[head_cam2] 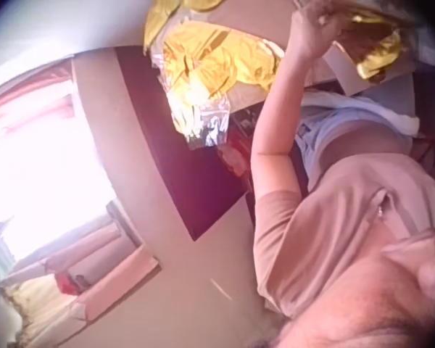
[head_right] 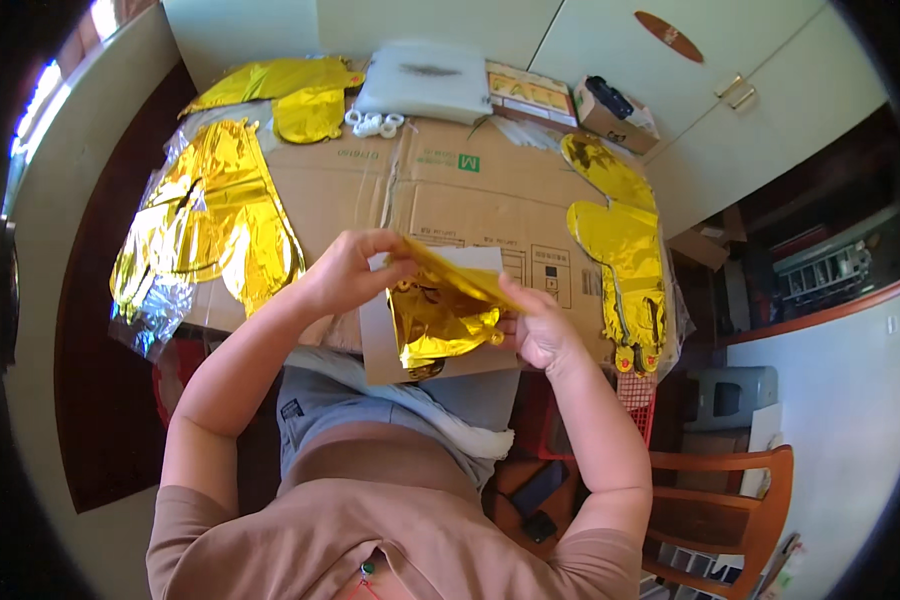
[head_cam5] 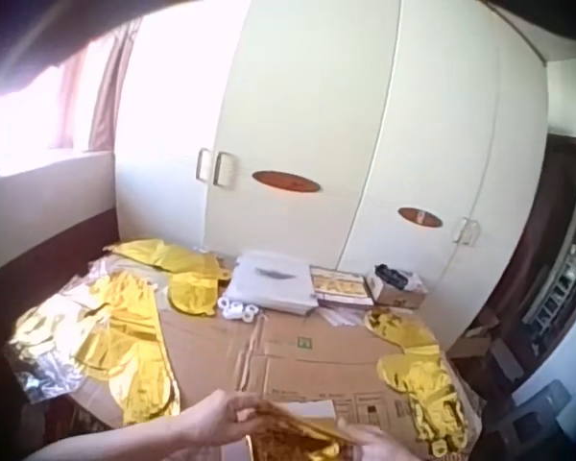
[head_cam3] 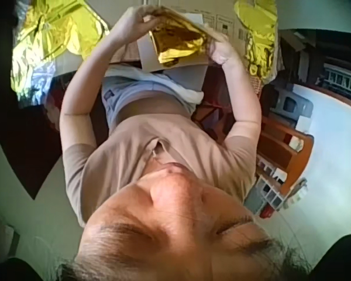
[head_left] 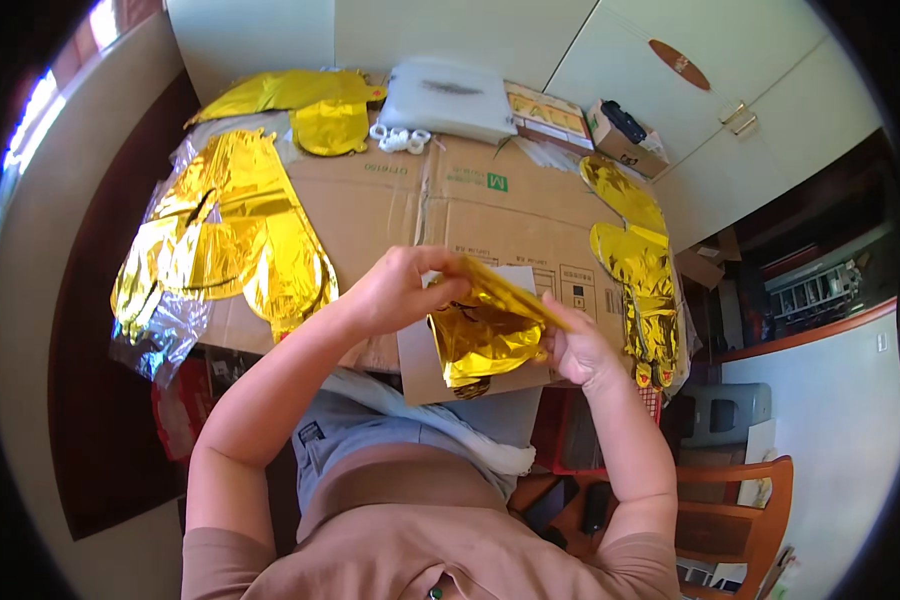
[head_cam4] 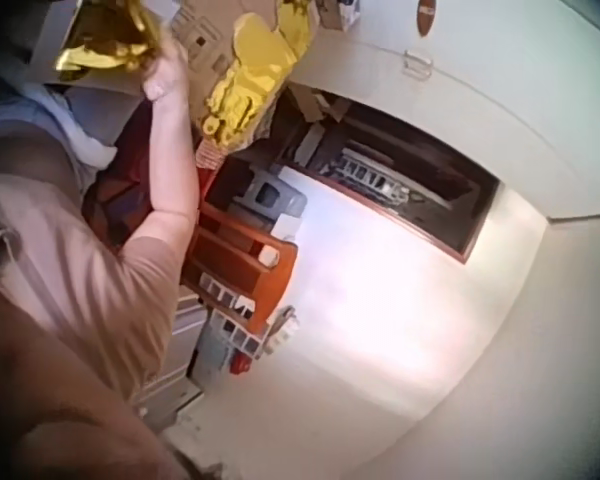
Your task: Folding gold foil balloons and placing them into plastic packaging with cardboard backings and labels.
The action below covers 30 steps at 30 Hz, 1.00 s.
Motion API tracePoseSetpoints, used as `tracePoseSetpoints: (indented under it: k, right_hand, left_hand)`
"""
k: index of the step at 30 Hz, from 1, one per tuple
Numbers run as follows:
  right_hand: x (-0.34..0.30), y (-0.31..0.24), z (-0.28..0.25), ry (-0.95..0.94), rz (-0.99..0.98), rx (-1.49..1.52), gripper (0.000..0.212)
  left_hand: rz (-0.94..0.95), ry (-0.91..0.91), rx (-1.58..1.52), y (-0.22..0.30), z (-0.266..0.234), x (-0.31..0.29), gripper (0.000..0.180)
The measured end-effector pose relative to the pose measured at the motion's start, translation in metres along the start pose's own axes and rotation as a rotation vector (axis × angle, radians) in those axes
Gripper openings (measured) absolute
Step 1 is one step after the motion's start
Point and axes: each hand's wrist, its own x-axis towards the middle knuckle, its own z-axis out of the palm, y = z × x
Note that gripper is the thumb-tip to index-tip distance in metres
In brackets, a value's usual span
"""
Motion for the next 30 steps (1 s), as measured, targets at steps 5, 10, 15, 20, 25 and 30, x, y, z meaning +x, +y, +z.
tracePoseSetpoints:
  k: [5,10,15,20,25,30]
  right_hand:
    - [0.022,-0.034,-0.030,0.273,-0.311,-0.519,0.076]
    - [0.067,-0.052,-0.021,0.195,-0.445,-0.595,0.046]
    - [0.108,-0.048,-0.016,0.243,-0.668,-0.883,0.043]
    - [0.091,-0.063,-0.001,0.207,-0.800,-1.186,0.042]
    - [0.098,-0.071,-0.006,0.161,-0.783,-1.254,0.034]
    - [0.107,-0.068,-0.010,0.129,-0.934,-1.307,0.033]
  left_hand:
    - [-0.364,0.055,-0.521,-0.034,-0.008,0.049,0.025]
    - [-0.607,0.147,-0.631,-0.053,-0.003,0.075,0.027]
    - [-0.671,0.194,-0.702,-0.046,-0.018,0.069,0.038]
    - [-0.598,0.179,-0.364,-0.046,-0.025,0.068,0.039]
    - [-0.177,0.143,0.506,-0.064,-0.039,0.072,0.041]
    - [0.287,0.093,0.710,-0.089,-0.044,0.077,0.035]
